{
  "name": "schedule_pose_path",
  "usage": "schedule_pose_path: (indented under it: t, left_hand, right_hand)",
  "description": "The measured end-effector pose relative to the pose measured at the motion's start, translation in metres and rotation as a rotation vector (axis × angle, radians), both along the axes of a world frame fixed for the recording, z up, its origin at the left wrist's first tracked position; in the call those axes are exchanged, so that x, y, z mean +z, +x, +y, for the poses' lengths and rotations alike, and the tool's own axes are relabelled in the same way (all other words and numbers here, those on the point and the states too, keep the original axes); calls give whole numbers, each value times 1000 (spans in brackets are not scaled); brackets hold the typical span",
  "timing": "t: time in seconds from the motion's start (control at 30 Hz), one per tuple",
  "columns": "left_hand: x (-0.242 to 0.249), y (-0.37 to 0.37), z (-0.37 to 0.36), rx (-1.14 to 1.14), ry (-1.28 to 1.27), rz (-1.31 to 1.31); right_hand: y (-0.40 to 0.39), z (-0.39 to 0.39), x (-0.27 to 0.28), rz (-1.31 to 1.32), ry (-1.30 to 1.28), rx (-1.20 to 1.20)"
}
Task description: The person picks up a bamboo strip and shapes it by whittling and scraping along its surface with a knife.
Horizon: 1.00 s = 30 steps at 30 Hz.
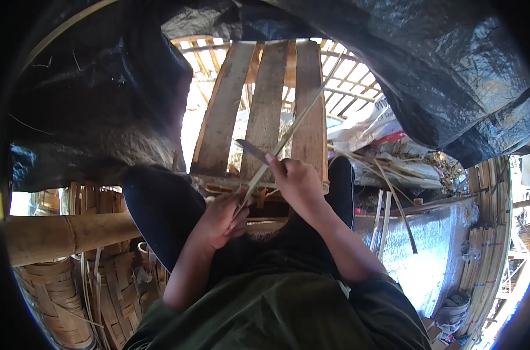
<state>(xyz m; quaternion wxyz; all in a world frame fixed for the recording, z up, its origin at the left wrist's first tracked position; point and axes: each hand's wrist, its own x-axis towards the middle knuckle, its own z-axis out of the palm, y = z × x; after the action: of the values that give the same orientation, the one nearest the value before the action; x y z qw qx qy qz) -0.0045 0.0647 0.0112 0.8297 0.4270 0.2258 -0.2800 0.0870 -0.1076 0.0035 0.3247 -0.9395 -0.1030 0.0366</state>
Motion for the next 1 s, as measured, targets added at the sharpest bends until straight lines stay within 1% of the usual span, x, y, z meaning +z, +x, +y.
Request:
schedule_pose_path:
  t: [0.03,0.07,0.13,0.17,0.2,0.23,0.27,0.3,0.37,0.43,0.53,0.6,0.73,0.8,0.93,1.0]
  left_hand:
    - [-4,-1,-1,0,-8,-4]
    - [-7,-1,-2,2,-14,-8]
    - [-9,-2,-1,-8,1,-73]
    - [-10,-2,0,-12,-31,-66]
    - [-10,0,0,-19,-65,-54]
    - [-10,1,-2,-34,23,-93]
    - [-11,0,-3,-37,25,-97]
    - [-13,1,-4,-28,42,-99]
    - [-13,1,-6,-18,58,-112]
    - [-13,2,-9,-31,119,-128]
    - [-15,2,-9,-41,126,-104]
    - [-14,4,-10,-51,157,-130]
    - [-13,3,-13,-48,163,-130]
    - [-13,4,-12,-37,161,-125]
    - [-14,5,-12,-71,195,-131]
    - [-16,5,-12,-74,208,-125]
  right_hand:
    - [8,-3,3,98,71,-73]
    - [13,-4,6,75,77,-71]
    - [15,-5,12,156,23,-132]
    - [14,-4,8,172,116,-127]
    - [9,-3,1,114,203,-110]
    - [4,0,-1,82,221,-82]
    - [0,2,-1,51,237,-55]
    - [0,2,3,41,240,-56]
    - [-2,1,15,182,146,71]
    - [-6,-3,17,175,136,108]
    - [-13,-4,29,197,122,167]
    - [-14,-7,12,185,223,170]
    - [-14,-9,17,232,174,168]
    - [-13,-13,10,222,278,164]
    - [-11,-16,19,280,279,158]
    - [-12,-17,20,341,395,127]
